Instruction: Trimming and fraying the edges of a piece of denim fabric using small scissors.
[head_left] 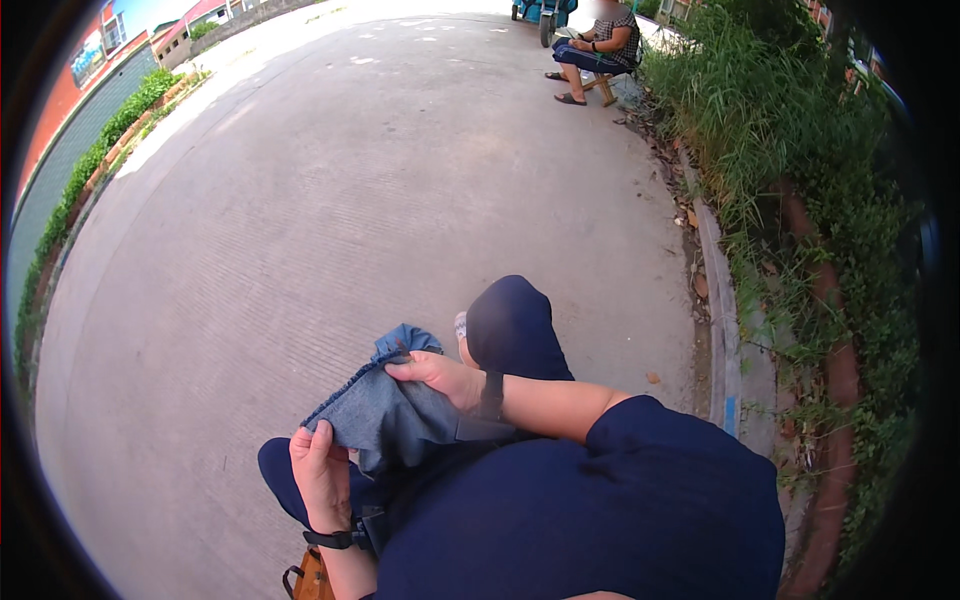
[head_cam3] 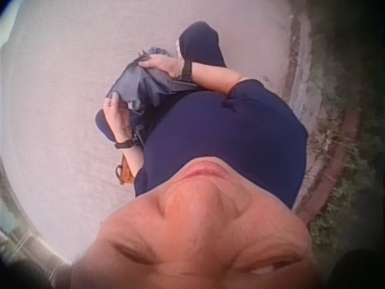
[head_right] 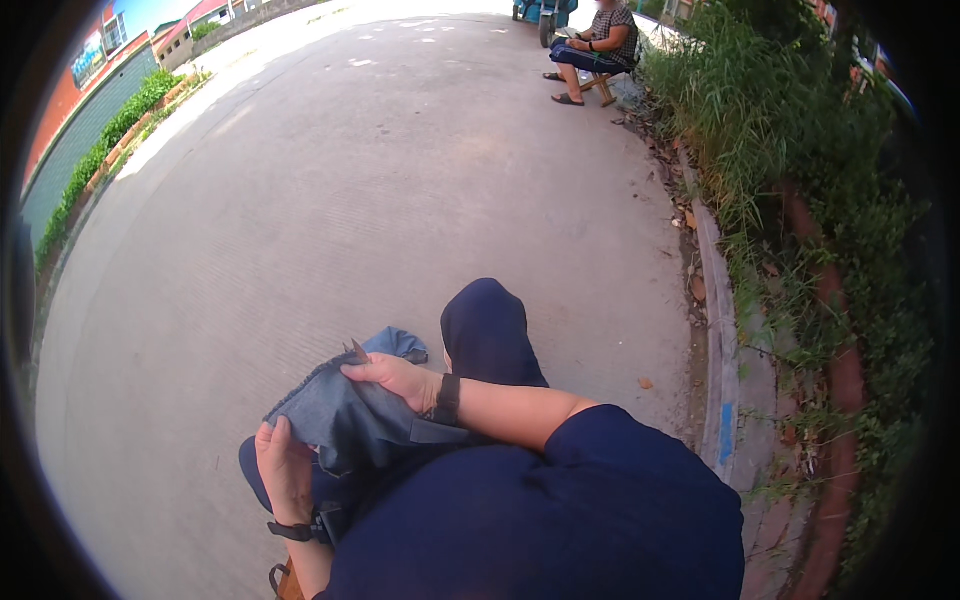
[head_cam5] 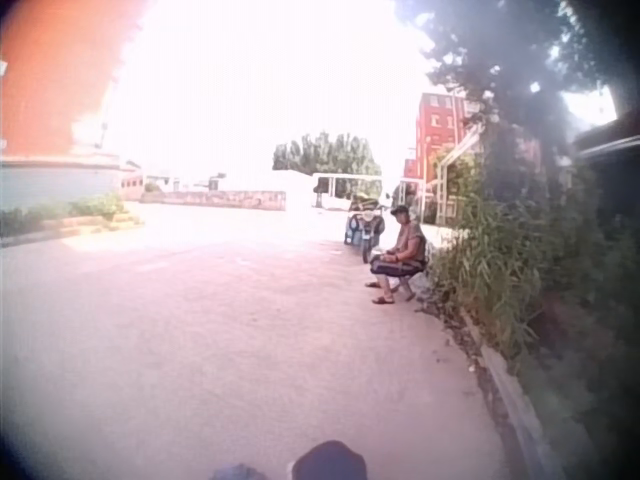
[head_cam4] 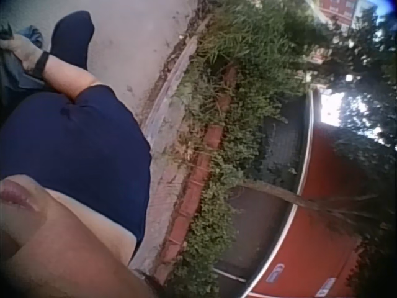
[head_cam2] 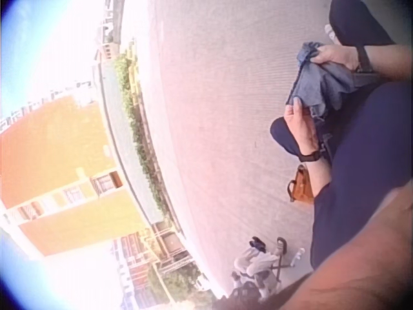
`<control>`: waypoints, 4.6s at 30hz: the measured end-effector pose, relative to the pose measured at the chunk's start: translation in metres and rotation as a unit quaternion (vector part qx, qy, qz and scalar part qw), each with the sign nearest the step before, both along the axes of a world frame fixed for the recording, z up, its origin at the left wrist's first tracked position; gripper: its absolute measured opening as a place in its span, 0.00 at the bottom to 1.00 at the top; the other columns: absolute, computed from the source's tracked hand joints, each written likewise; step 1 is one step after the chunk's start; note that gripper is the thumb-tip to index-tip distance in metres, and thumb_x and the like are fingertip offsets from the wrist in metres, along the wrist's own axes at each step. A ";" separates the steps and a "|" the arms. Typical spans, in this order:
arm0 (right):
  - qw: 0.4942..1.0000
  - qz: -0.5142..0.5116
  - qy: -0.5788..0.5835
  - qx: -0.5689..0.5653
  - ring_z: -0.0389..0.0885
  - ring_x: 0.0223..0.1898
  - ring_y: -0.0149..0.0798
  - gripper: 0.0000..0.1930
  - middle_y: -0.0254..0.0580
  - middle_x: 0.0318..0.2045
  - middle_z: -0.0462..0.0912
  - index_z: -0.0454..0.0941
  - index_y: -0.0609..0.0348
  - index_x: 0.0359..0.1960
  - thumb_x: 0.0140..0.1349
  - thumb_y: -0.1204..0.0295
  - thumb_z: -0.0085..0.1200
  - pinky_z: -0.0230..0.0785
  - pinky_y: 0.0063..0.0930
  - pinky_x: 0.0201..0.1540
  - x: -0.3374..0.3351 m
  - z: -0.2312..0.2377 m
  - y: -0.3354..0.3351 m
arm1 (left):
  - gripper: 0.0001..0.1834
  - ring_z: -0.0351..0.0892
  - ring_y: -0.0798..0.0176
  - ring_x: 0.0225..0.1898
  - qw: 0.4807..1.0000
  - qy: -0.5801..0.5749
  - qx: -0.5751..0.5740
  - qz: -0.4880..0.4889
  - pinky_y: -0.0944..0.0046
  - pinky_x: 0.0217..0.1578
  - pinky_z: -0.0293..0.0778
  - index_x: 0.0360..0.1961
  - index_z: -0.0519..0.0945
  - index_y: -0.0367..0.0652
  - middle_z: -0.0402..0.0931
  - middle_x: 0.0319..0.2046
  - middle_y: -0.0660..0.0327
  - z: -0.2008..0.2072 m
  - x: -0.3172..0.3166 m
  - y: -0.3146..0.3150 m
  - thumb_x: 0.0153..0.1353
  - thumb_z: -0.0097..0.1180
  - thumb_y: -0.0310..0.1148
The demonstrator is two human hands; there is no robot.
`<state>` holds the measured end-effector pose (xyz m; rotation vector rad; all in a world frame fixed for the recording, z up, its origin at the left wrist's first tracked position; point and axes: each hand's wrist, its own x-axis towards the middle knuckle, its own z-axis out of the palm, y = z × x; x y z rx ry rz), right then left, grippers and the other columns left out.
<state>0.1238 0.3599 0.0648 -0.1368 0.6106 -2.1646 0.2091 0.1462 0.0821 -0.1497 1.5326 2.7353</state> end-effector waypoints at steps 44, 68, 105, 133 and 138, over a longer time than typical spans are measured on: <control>0.999 -0.034 0.018 0.008 0.81 0.45 0.44 0.15 0.51 0.45 0.80 0.72 0.67 0.48 0.68 0.68 0.45 0.75 0.39 0.50 -0.036 0.016 -0.015 | 0.13 0.77 0.69 0.35 0.996 0.053 0.047 0.050 0.68 0.39 0.72 0.35 0.80 0.38 0.80 0.34 0.62 0.034 -0.015 -0.005 0.66 0.50 0.37; 0.996 -0.020 0.091 0.004 0.79 0.37 0.36 0.12 0.44 0.37 0.81 0.73 0.64 0.45 0.63 0.71 0.51 0.72 0.29 0.41 0.038 0.117 0.042 | 0.08 0.73 0.65 0.37 0.953 0.125 0.272 -0.055 0.66 0.38 0.68 0.36 0.81 0.32 0.75 0.35 0.57 0.115 0.029 0.081 0.56 0.56 0.23; 0.941 0.143 0.218 -0.216 0.76 0.42 0.27 0.12 0.34 0.40 0.79 0.74 0.62 0.47 0.61 0.75 0.53 0.68 0.22 0.46 0.041 0.137 0.023 | 0.16 0.66 0.64 0.17 0.923 0.269 0.193 -0.195 0.70 0.21 0.62 0.29 0.82 0.33 0.73 0.22 0.57 0.158 0.024 0.095 0.63 0.44 0.32; 0.968 -0.009 0.239 -0.074 0.76 0.44 0.33 0.14 0.39 0.42 0.78 0.74 0.65 0.48 0.60 0.74 0.52 0.68 0.27 0.48 -0.025 0.108 0.015 | 0.33 0.66 0.58 0.25 0.851 0.352 0.259 -0.292 0.63 0.26 0.62 0.27 0.82 0.34 0.73 0.25 0.54 0.149 0.027 0.070 0.68 0.31 0.51; 0.966 -0.032 0.247 -0.075 0.76 0.44 0.33 0.14 0.40 0.43 0.79 0.74 0.65 0.48 0.61 0.73 0.51 0.68 0.28 0.48 0.034 0.093 0.014 | 0.36 0.66 0.57 0.26 0.831 0.370 0.265 -0.320 0.62 0.26 0.62 0.27 0.82 0.35 0.73 0.26 0.53 0.143 0.019 0.078 0.68 0.29 0.54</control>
